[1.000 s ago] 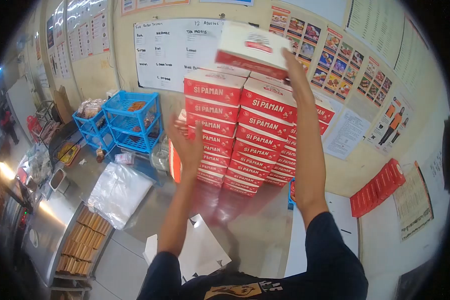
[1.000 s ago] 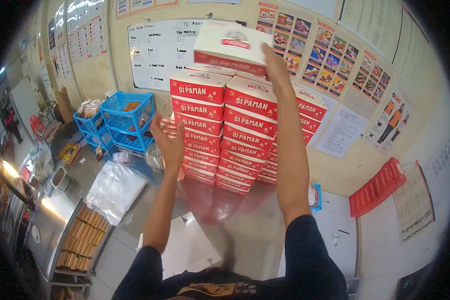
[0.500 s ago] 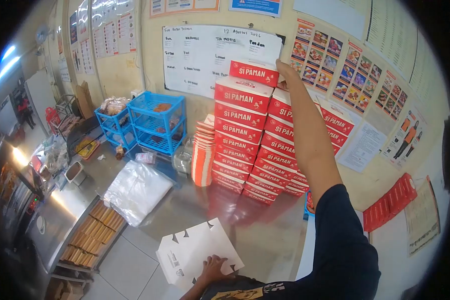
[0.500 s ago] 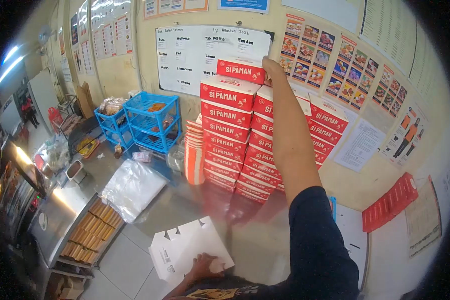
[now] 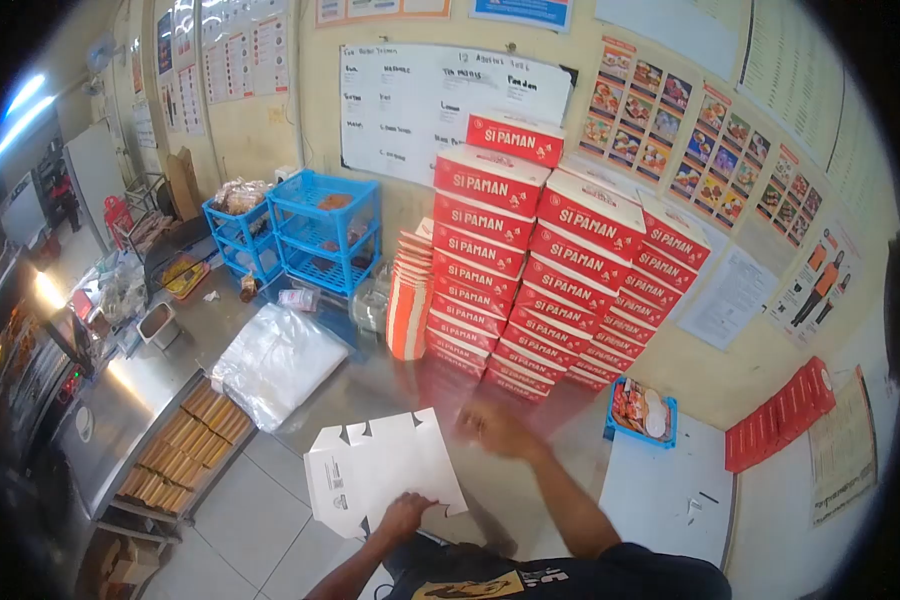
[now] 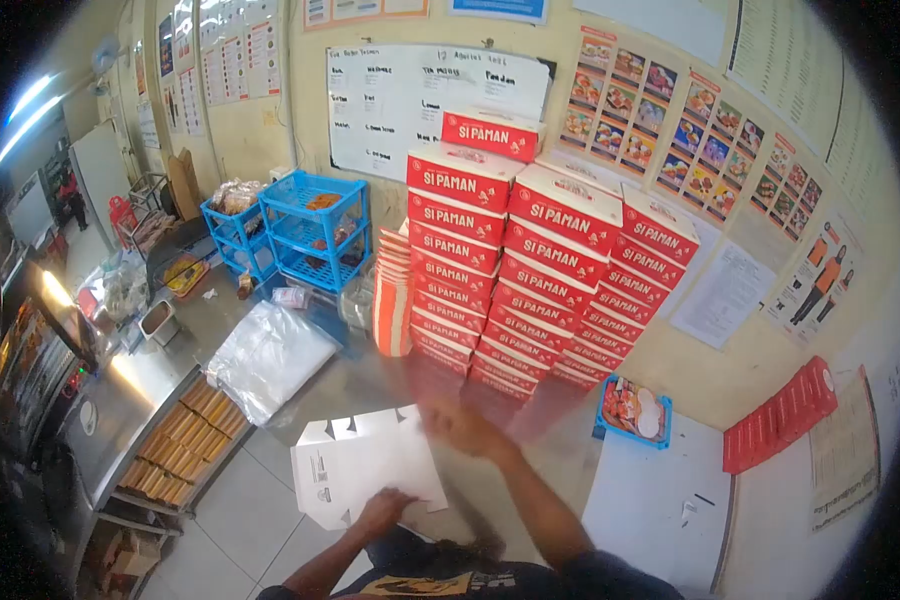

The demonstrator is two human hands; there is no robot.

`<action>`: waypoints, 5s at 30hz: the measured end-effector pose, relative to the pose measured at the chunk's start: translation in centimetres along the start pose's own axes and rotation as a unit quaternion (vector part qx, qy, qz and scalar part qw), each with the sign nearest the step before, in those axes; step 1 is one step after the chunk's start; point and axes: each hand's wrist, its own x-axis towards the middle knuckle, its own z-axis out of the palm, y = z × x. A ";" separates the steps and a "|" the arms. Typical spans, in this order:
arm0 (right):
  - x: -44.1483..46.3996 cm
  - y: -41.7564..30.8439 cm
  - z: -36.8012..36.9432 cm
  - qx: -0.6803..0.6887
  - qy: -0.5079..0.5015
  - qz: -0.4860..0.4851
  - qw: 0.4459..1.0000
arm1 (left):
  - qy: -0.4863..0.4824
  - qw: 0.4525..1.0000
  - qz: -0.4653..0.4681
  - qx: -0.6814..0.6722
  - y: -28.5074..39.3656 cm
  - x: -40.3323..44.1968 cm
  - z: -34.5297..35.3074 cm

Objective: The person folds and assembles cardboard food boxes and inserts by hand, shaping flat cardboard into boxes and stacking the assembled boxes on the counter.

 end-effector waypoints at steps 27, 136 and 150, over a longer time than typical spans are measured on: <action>-14.3 23.5 15.0 -0.114 0.013 0.010 0.993 | 0.006 0.999 -0.042 -0.017 -2.5 4.9 1.3; -1.4 23.6 9.2 0.618 -0.035 0.256 0.742 | 0.091 0.976 0.005 -0.196 4.0 4.3 -5.1; -10.4 21.0 18.8 0.382 -0.024 0.273 0.882 | -0.072 0.987 0.057 -0.128 4.8 4.8 -4.0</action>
